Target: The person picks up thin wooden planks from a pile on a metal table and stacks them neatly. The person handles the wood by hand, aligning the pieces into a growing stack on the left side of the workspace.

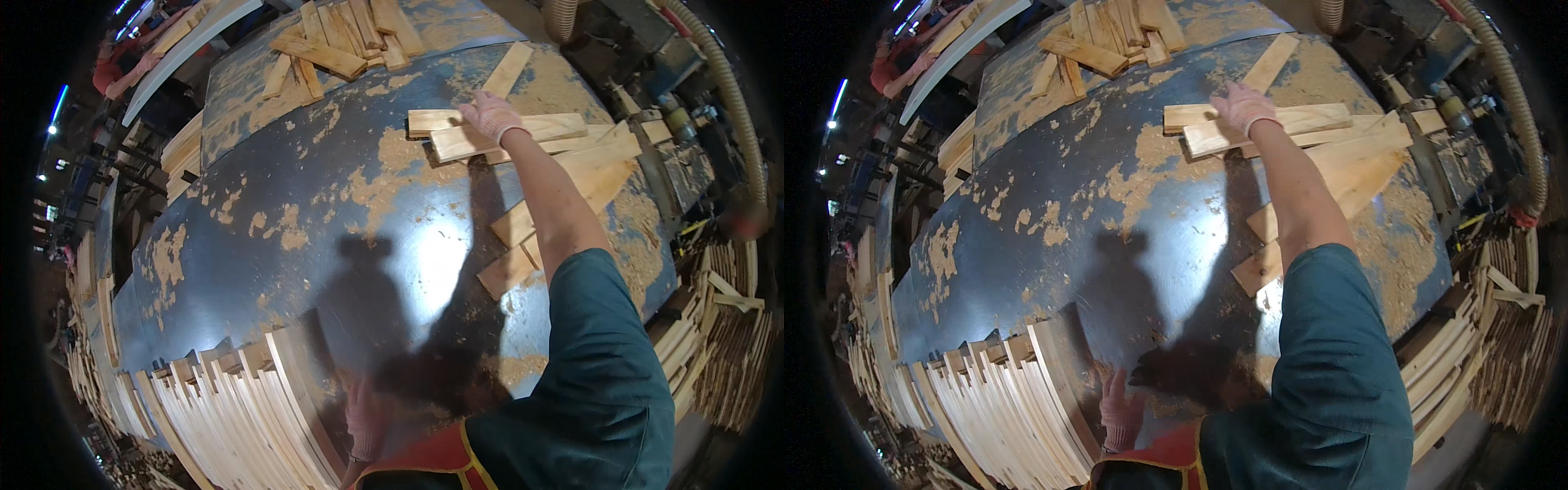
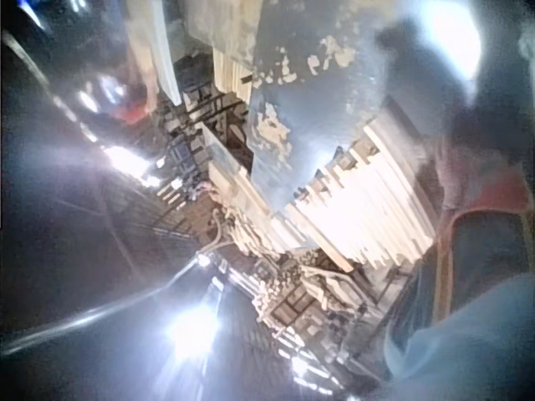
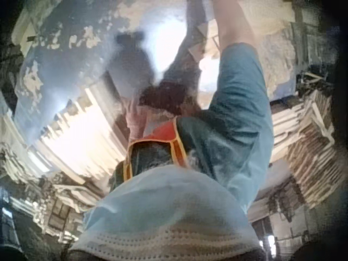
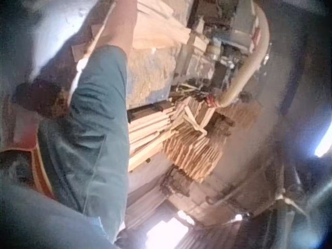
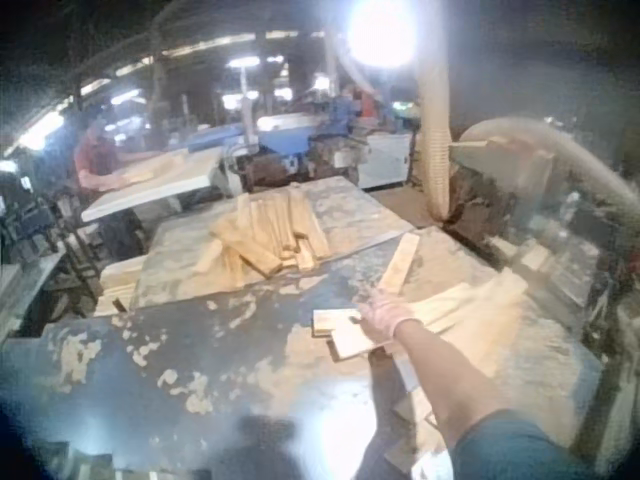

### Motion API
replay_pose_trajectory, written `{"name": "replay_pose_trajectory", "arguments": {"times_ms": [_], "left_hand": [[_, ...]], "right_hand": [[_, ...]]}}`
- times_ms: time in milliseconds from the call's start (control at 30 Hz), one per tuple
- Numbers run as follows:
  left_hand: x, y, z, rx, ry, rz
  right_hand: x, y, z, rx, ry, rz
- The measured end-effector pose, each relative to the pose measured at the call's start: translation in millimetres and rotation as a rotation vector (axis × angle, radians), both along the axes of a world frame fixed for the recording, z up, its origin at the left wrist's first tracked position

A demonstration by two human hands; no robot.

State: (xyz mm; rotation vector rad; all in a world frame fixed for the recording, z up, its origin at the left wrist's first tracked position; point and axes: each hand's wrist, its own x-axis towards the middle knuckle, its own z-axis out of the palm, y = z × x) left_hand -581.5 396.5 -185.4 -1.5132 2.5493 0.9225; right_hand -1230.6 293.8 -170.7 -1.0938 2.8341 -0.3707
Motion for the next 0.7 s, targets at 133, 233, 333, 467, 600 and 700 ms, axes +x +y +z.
{"name": "replay_pose_trajectory", "arguments": {"times_ms": [133,233,333,467,600,700], "left_hand": [[5.1,-5.5,-9.0,0.048,0.095,-0.025],[-22.6,-6.9,-3.0,-0.007,0.108,-0.109],[-57.8,-15.3,9.9,-0.027,0.083,-0.224],[-102.0,-16.2,17.7,-0.017,0.234,-0.381],[-113.3,14.6,-0.8,0.115,0.320,-0.510],[-96.7,41.3,-10.1,0.223,0.251,-0.492]], "right_hand": [[-8.8,16.0,-27.3,0.126,0.100,-0.002],[46.5,45.1,-19.6,0.133,0.045,0.254],[156.4,120.4,-17.6,0.104,0.095,0.504],[272.2,228.0,-23.5,-0.173,0.022,0.672],[347.0,298.0,7.5,-0.079,0.007,0.104],[395.1,354.9,-32.8,-0.077,-0.313,-0.413]]}}
